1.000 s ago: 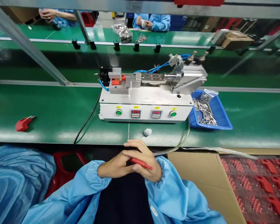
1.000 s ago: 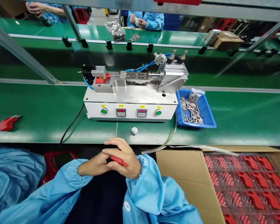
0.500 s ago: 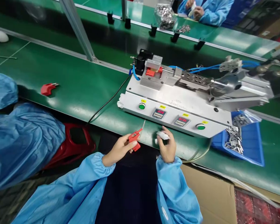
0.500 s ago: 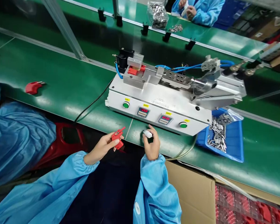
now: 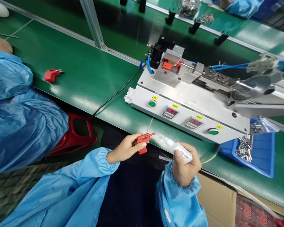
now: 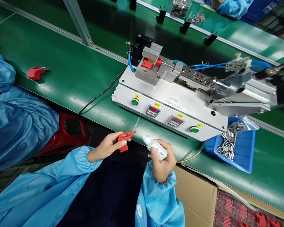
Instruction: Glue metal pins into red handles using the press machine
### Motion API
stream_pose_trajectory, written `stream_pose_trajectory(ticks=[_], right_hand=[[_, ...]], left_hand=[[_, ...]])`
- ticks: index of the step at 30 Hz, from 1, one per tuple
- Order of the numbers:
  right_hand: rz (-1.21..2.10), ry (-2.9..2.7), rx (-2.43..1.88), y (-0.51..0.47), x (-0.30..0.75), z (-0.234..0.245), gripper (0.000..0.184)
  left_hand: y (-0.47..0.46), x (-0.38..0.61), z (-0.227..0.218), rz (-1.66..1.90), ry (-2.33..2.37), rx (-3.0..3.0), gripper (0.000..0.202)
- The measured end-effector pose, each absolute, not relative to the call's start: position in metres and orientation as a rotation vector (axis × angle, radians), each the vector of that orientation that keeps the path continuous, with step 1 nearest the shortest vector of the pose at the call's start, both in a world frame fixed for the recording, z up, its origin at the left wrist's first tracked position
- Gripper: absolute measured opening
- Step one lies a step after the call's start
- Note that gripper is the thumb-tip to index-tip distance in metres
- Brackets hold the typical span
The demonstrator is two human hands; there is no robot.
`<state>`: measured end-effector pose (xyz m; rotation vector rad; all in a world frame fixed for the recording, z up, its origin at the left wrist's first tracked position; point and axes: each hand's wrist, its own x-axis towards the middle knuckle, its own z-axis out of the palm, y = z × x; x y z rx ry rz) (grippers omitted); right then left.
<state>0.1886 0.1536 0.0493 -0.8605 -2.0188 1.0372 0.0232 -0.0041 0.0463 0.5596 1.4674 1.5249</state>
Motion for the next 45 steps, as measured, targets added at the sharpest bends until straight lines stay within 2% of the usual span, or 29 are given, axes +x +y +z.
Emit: stream_pose_trajectory(ticks=[5,15,27,33,40,42,45], right_hand=[[1.004,-2.080,-0.837,0.144,0.180,0.069,0.031],[1.030,-2.088,-0.792,0.144,0.179,0.068,0.024],[1.044,-2.068,-0.844,0.145,0.178,0.071,0.030],[1.241,-1.986,-0.888,0.143,0.178,0.062,0.032],[1.876,-1.577,-0.903,0.167,0.184,0.047,0.038],[1.908,-1.606,-0.900,0.171,0.188,0.037,0.040],[1.664,-1.775,-0.930,0.173,0.193,0.011,0.034]], left_hand=[[-0.005,0.023,0.046,1.519,1.468,0.583,0.047],[-0.007,0.024,0.043,1.502,1.489,0.610,0.045],[-0.008,0.024,0.042,1.505,1.477,0.602,0.043],[-0.007,0.025,0.042,1.538,1.452,0.541,0.042],[-0.010,0.022,0.033,1.516,1.439,0.390,0.049],[-0.011,0.020,0.029,1.501,1.453,0.377,0.051],[-0.010,0.015,0.019,1.469,1.494,0.395,0.053]])
